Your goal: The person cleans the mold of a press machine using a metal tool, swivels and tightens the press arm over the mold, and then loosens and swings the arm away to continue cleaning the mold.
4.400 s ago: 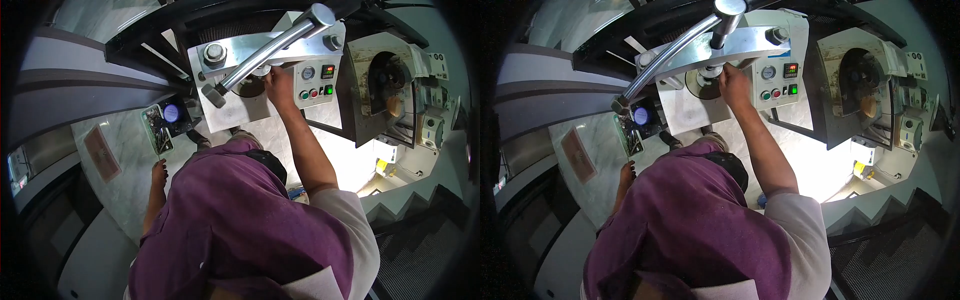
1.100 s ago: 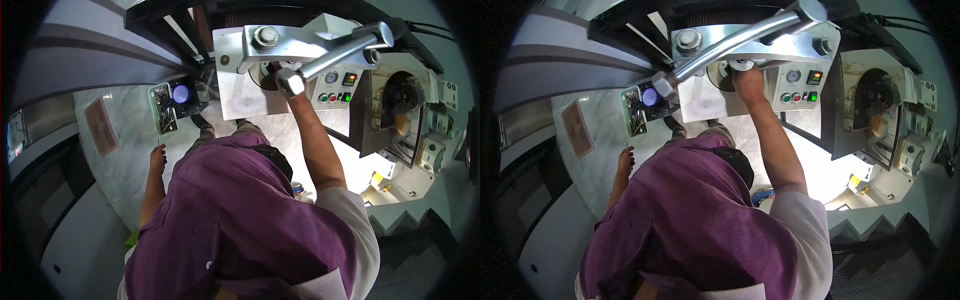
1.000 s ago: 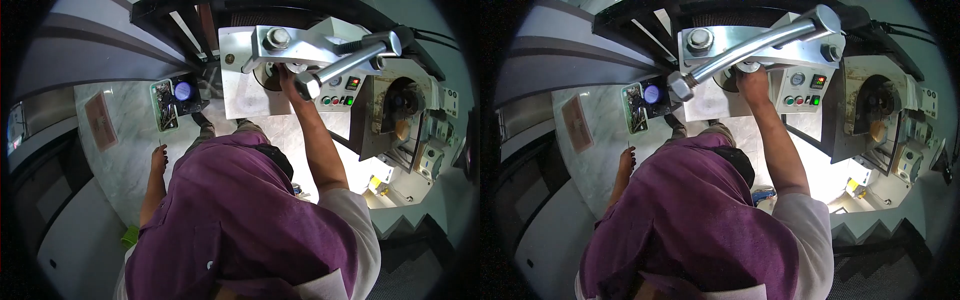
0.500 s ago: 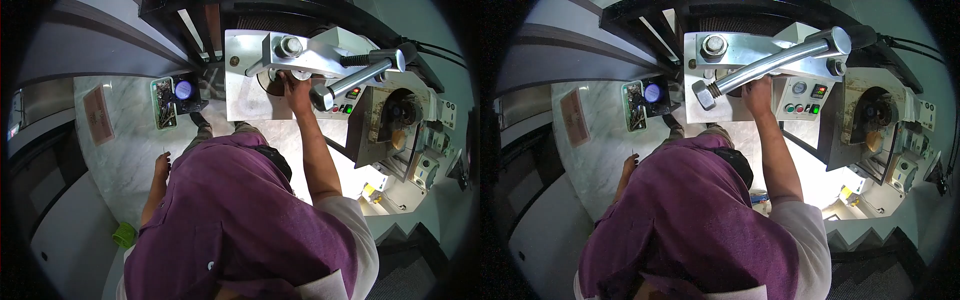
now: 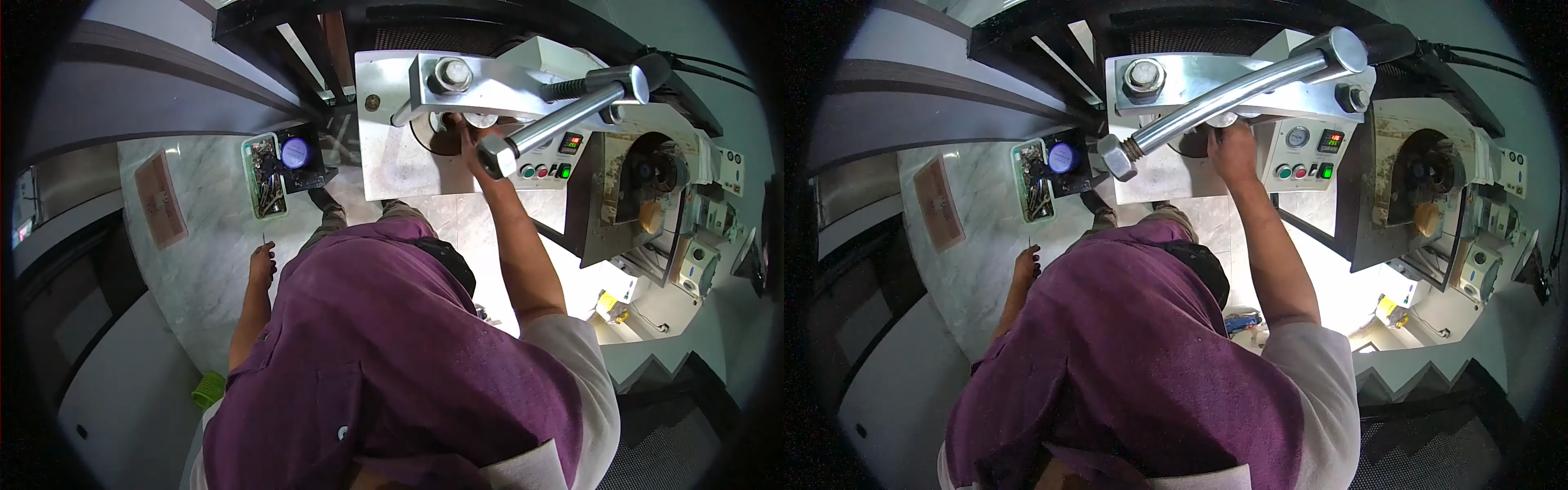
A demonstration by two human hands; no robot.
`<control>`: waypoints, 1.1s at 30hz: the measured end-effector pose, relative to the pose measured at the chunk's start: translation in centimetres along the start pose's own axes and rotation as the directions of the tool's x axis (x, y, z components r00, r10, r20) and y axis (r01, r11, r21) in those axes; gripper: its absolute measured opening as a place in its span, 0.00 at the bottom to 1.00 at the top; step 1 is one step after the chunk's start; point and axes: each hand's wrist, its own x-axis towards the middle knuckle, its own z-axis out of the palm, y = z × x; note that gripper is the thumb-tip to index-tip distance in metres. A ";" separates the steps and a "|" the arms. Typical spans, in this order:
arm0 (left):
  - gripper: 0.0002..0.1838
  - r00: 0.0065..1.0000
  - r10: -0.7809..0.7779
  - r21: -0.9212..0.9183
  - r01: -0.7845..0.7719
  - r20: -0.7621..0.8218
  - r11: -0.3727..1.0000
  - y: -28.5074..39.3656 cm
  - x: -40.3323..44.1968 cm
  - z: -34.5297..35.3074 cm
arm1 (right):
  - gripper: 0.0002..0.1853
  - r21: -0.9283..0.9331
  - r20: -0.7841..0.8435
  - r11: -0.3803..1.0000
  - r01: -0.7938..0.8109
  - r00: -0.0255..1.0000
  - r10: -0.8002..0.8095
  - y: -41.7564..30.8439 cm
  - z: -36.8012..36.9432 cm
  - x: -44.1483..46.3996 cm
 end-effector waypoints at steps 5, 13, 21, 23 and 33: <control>0.16 1.000 -0.007 0.040 0.007 0.009 0.999 -0.4 -0.2 0.0 | 0.13 0.558 -0.266 0.812 -0.170 0.890 0.369 -2.4 -3.6 -1.5; 0.17 1.000 0.007 0.093 -0.009 0.018 0.996 -0.7 0.7 0.2 | 0.18 0.834 -0.122 0.444 -0.327 0.677 0.726 -3.6 -9.1 -4.3; 0.16 0.997 0.064 0.030 -0.066 0.036 0.997 2.2 0.9 0.4 | 0.10 0.247 -0.193 0.959 -0.142 0.962 0.192 -5.0 -6.7 -1.2; 0.16 0.996 0.085 0.026 -0.086 0.029 0.996 3.3 -0.2 0.5 | 0.08 0.134 0.034 0.983 -0.124 0.992 0.120 -4.0 -5.6 -0.2; 0.15 1.000 0.009 0.016 -0.009 0.002 1.000 -0.8 0.1 -0.5 | 0.13 0.090 0.141 0.956 0.281 0.946 -0.291 2.2 -0.4 1.3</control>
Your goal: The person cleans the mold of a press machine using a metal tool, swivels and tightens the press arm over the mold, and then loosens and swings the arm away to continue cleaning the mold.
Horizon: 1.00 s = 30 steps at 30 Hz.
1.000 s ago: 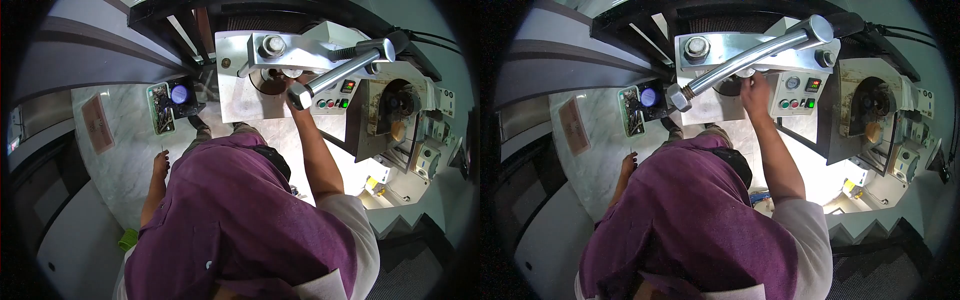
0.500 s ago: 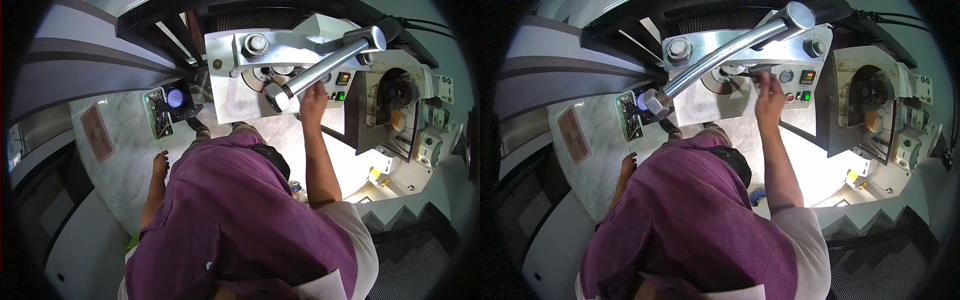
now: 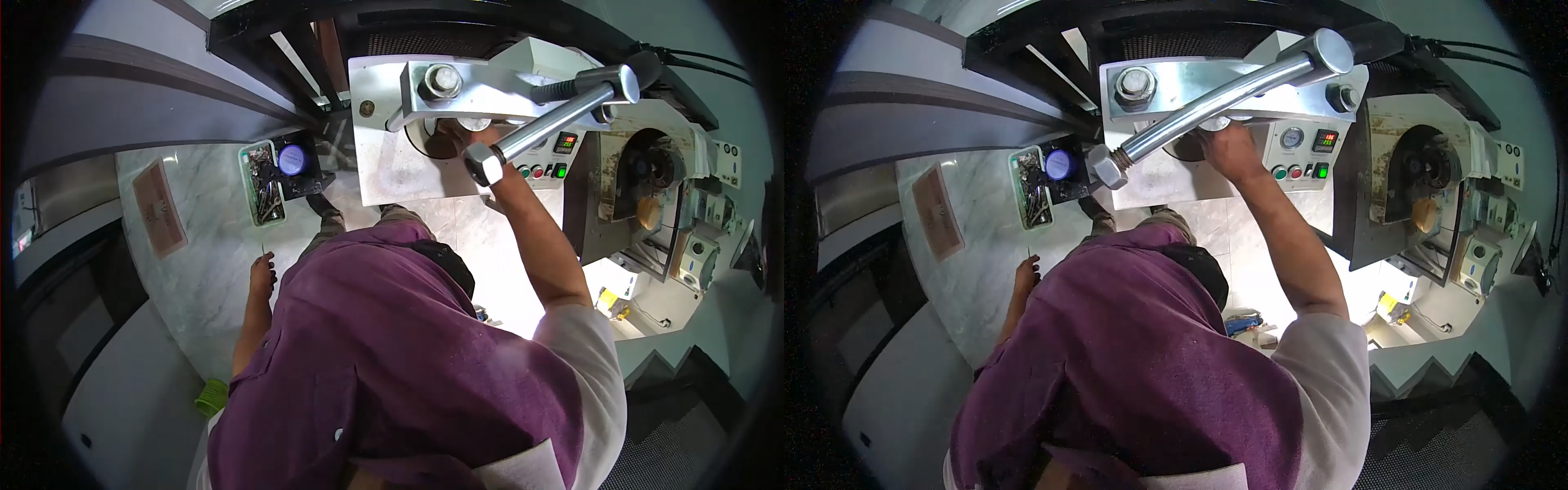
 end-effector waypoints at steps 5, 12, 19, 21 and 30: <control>0.17 0.989 0.130 0.200 -0.143 0.075 0.969 -5.6 3.1 -1.4 | 0.14 -0.256 -0.039 0.944 0.209 0.973 -0.227 -1.3 -1.4 1.7; 0.16 1.000 0.007 -0.017 -0.008 -0.026 1.000 -1.6 -0.1 -0.4 | 0.11 -0.035 -0.059 0.909 -0.414 0.909 0.412 -4.0 -4.4 0.2; 0.15 1.000 0.025 -0.001 -0.025 0.013 1.000 0.0 0.3 0.3 | 0.19 0.892 -0.176 0.365 -0.268 0.537 0.825 -9.4 -8.7 -4.6; 0.16 0.995 0.086 0.064 -0.090 0.059 0.994 -0.6 1.6 0.4 | 0.19 0.914 -0.142 0.315 -0.256 0.525 0.839 -9.1 -8.6 -4.8; 0.15 0.999 0.036 0.011 -0.036 0.030 0.999 3.1 1.0 1.1 | 0.16 0.627 -0.331 0.701 -0.339 0.699 0.634 -8.3 -7.1 -3.1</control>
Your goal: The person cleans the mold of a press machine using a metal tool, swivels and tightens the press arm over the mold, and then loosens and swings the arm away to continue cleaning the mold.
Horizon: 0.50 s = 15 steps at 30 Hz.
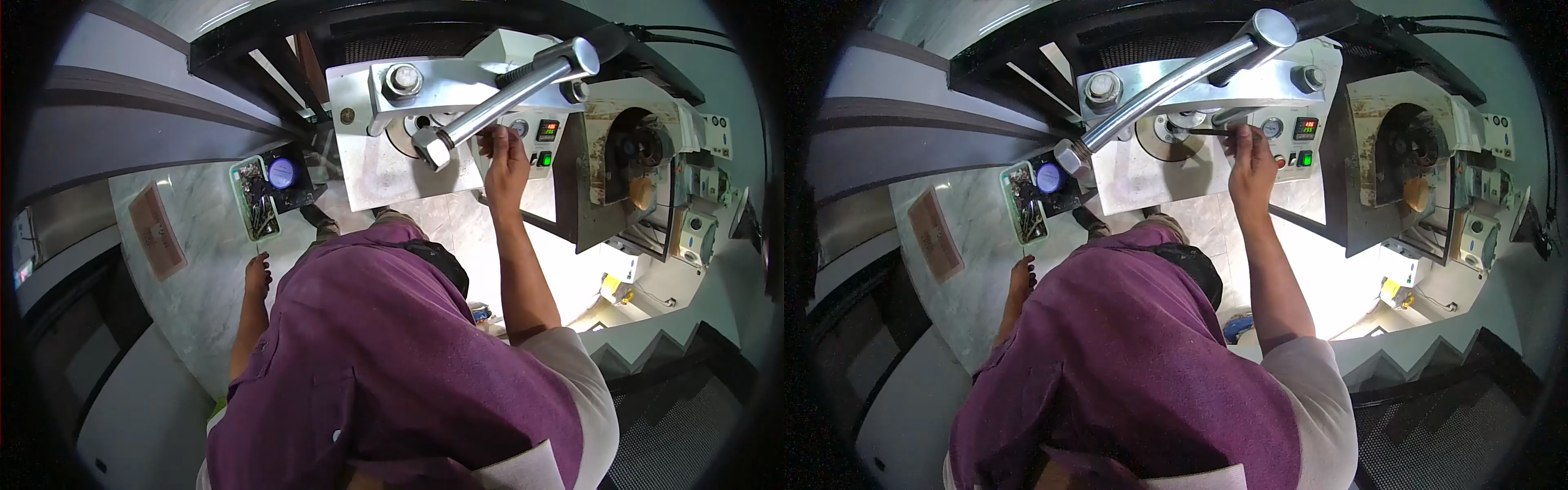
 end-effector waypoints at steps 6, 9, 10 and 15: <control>0.14 0.999 0.042 -0.012 -0.042 -0.011 0.999 0.3 -1.0 0.1 | 0.10 -0.554 0.293 0.776 0.302 0.943 -0.158 2.3 2.4 1.8; 0.14 1.000 0.003 -0.015 -0.003 0.006 1.000 -1.0 -1.0 0.0 | 0.09 -0.570 0.357 0.702 0.427 0.898 -0.257 3.7 3.6 3.1; 0.14 1.000 -0.012 0.003 0.012 -0.003 1.000 -1.3 -1.0 0.2 | 0.09 -0.553 0.398 0.671 0.494 0.864 -0.308 3.8 3.7 3.3; 0.15 0.989 0.147 0.159 -0.150 0.029 0.976 -5.2 0.8 -0.5 | 0.09 -0.424 0.432 0.761 0.492 0.848 -0.307 5.3 4.3 3.6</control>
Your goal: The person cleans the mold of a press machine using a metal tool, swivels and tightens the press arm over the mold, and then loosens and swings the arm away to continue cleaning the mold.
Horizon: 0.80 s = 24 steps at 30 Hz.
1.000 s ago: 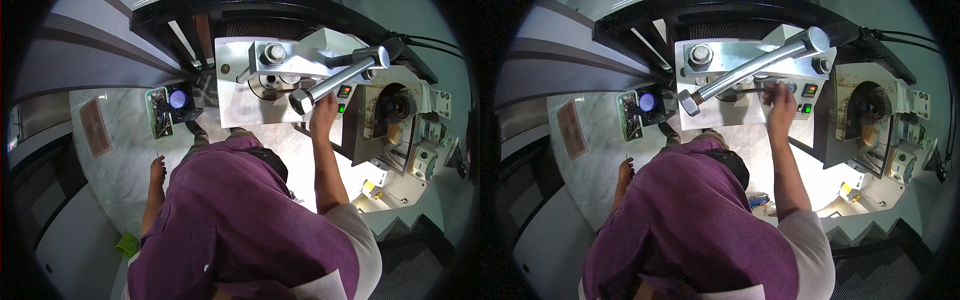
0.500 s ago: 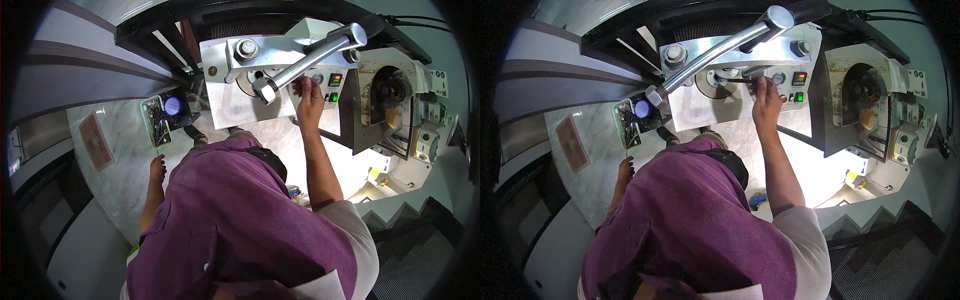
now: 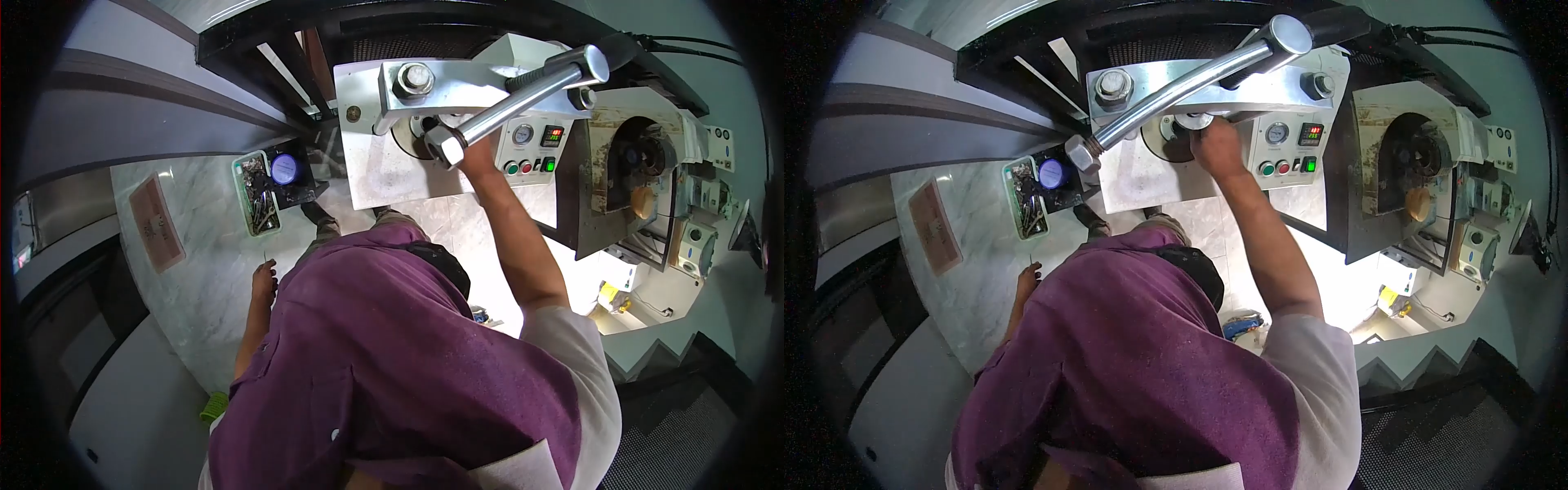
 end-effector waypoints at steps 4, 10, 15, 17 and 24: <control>0.15 0.999 -0.041 -0.040 0.040 -0.013 0.998 -0.4 0.3 -0.3 | 0.11 0.187 0.045 0.981 0.046 0.997 -0.055 -2.7 -0.8 1.5; 0.15 0.991 -0.126 -0.145 0.119 -0.035 0.982 4.8 -2.9 0.7 | 0.09 -0.378 0.021 0.896 0.236 0.969 -0.246 -0.3 0.3 1.1; 0.16 0.999 -0.009 -0.168 0.001 -0.047 0.986 7.5 -2.0 1.1 | 0.13 0.392 -0.162 0.863 -0.319 0.899 0.406 -4.3 -4.9 -0.9; 0.19 0.994 0.034 -0.173 -0.051 -0.100 0.984 9.7 -2.3 2.0 | 0.16 0.656 -0.130 0.662 -0.363 0.809 0.573 -4.7 -5.7 -2.7; 0.34 0.767 0.640 -0.182 -0.622 0.054 0.761 18.7 -5.1 5.7 | 0.16 0.964 0.239 -0.105 -0.246 0.617 0.750 -9.4 -5.3 -6.6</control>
